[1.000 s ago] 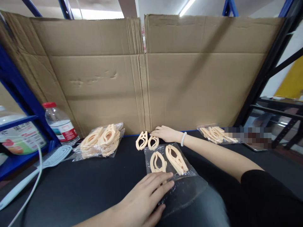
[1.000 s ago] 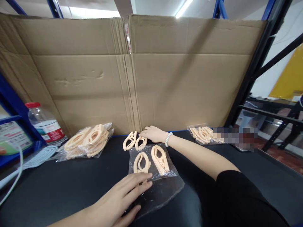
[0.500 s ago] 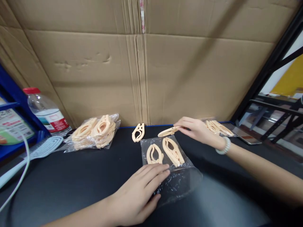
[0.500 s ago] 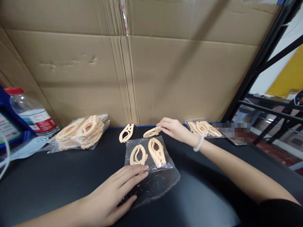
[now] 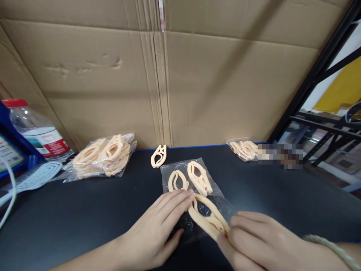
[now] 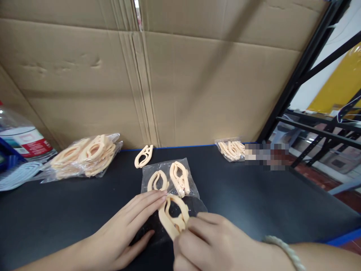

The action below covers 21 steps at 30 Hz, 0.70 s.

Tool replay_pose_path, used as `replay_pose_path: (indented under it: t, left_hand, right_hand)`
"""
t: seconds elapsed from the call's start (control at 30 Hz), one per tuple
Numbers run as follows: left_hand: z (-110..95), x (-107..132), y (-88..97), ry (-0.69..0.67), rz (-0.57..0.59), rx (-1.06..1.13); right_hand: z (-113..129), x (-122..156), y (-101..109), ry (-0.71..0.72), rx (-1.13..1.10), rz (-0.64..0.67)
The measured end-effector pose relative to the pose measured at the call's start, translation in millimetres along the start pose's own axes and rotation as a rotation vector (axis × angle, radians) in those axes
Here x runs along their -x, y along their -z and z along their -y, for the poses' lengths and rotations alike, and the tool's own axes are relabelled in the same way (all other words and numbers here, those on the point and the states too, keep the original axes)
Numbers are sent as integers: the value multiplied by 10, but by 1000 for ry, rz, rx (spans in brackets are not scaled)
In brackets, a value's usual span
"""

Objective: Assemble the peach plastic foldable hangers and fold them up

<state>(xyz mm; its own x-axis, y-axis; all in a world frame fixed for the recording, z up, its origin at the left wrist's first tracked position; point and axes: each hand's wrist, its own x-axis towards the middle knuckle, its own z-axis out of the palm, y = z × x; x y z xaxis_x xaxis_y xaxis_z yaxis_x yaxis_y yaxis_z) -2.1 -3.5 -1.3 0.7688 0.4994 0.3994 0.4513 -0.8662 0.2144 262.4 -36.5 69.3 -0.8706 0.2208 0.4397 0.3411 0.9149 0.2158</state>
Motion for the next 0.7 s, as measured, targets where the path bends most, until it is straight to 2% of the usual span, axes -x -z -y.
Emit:
replay_pose_path:
  t: [0.13, 0.2, 0.3, 0.37, 0.47, 0.53, 0.6, 0.67, 0.7]
  left_hand:
    - [-18, -4, 4, -10, -12, -15]
    - [-22, -4, 4, -7, -4, -17]
    - [-23, -2, 5, -13, -3, -21]
    - [-24, -3, 9, -17, 1, -23]
    - [-29, -7, 23, 3, 36, -33]
    - [-33, -10, 34, 9, 56, -35]
    - [-35, -13, 43, -2, 62, -28]
    - [-37, -17, 51, -11, 65, -21]
    - [-38, -18, 54, -13, 64, -19]
  right_hand:
    - [-78, -202, -540, 92, 86, -69]
    - [-94, -248, -712, 32, 106, 10]
    - [-111, -287, -708, -19, 26, 121]
    - [-186, -329, -598, 1, -108, 73]
    - [-490, -472, -529, -104, -218, -109]
    - [-799, -630, -646, -162, -200, -125]
    - [-1121, -827, -878, -154, -140, -19]
    - [-1389, -1045, -1159, -45, -76, 148]
    - [-1491, -1156, -1297, 3, -73, 186]
